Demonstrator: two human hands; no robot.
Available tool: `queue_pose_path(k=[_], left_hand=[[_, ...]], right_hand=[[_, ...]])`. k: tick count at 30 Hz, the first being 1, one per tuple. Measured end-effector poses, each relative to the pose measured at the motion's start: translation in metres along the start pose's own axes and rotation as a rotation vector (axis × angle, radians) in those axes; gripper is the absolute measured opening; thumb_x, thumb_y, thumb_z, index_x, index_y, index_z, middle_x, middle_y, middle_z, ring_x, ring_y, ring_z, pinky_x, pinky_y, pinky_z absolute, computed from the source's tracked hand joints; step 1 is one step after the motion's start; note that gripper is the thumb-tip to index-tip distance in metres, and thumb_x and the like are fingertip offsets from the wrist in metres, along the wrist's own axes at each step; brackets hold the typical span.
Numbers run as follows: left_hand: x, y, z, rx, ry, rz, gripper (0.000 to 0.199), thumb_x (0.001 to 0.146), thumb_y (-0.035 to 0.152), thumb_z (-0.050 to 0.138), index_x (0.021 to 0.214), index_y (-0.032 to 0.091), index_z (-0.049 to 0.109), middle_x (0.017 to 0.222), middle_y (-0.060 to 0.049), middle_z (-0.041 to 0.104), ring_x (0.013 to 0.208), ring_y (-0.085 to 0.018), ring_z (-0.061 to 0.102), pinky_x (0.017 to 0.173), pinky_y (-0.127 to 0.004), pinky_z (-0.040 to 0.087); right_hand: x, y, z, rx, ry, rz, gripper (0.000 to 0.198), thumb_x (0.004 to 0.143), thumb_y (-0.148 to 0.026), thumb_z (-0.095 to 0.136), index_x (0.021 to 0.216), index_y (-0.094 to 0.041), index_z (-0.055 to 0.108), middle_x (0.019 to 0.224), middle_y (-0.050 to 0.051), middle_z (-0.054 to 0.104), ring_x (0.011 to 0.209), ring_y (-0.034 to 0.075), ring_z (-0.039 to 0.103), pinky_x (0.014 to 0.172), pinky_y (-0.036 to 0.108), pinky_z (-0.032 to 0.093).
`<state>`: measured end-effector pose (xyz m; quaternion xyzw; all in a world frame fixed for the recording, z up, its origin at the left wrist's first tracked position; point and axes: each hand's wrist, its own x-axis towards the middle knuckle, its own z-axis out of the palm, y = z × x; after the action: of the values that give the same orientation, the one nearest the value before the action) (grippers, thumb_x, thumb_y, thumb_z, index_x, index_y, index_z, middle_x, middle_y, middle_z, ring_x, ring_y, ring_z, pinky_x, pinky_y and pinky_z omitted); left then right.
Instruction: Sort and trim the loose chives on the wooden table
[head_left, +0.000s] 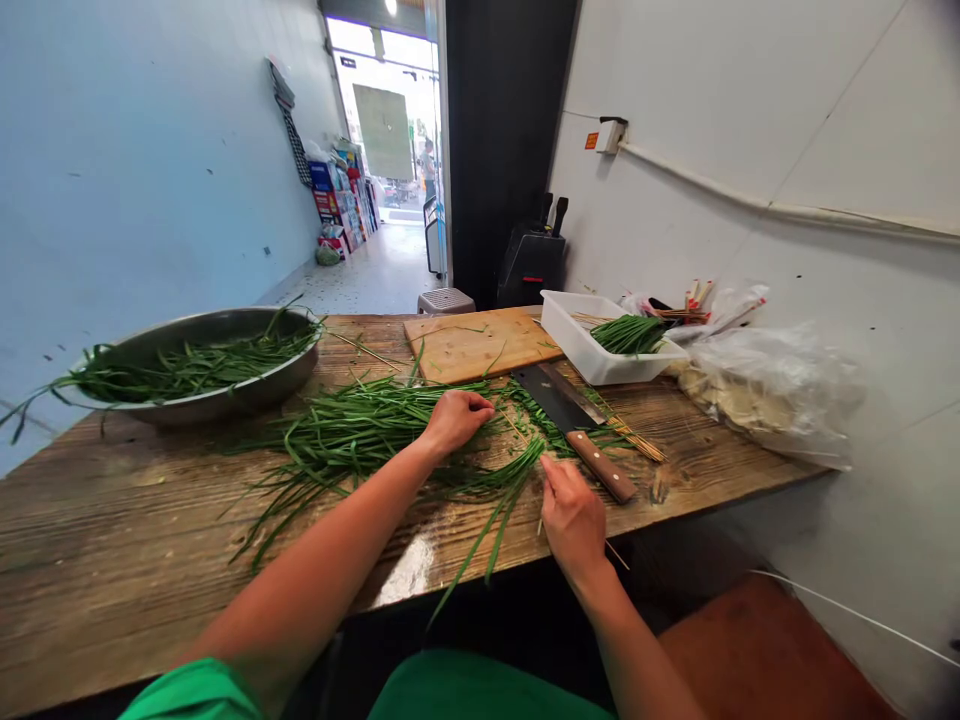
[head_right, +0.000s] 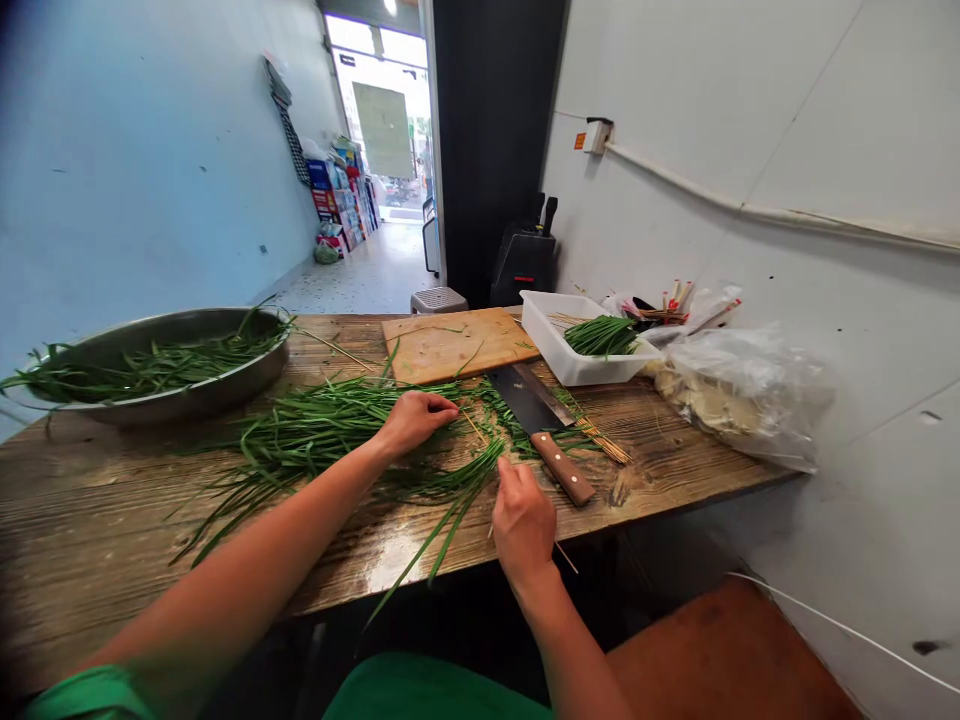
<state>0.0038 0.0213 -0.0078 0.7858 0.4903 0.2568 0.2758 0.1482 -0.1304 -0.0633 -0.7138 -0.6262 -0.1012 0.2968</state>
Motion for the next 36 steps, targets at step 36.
queue_pose_path(k=[36], left_hand=[[-0.0018, 0.0014, 0.0063, -0.053, 0.039, 0.05, 0.02, 0.066, 0.032, 0.06, 0.07, 0.015, 0.069, 0.063, 0.0, 0.065, 0.059, -0.012, 0.055, 0.055, -0.022, 0.037]], right_hand=[[0.0004, 0.0012, 0.0011, 0.009, -0.006, -0.02, 0.032, 0.085, -0.015, 0.039, 0.11, -0.017, 0.059, 0.083, 0.005, 0.061, 0.07, 0.012, 0.058, 0.06, 0.02, 0.04]])
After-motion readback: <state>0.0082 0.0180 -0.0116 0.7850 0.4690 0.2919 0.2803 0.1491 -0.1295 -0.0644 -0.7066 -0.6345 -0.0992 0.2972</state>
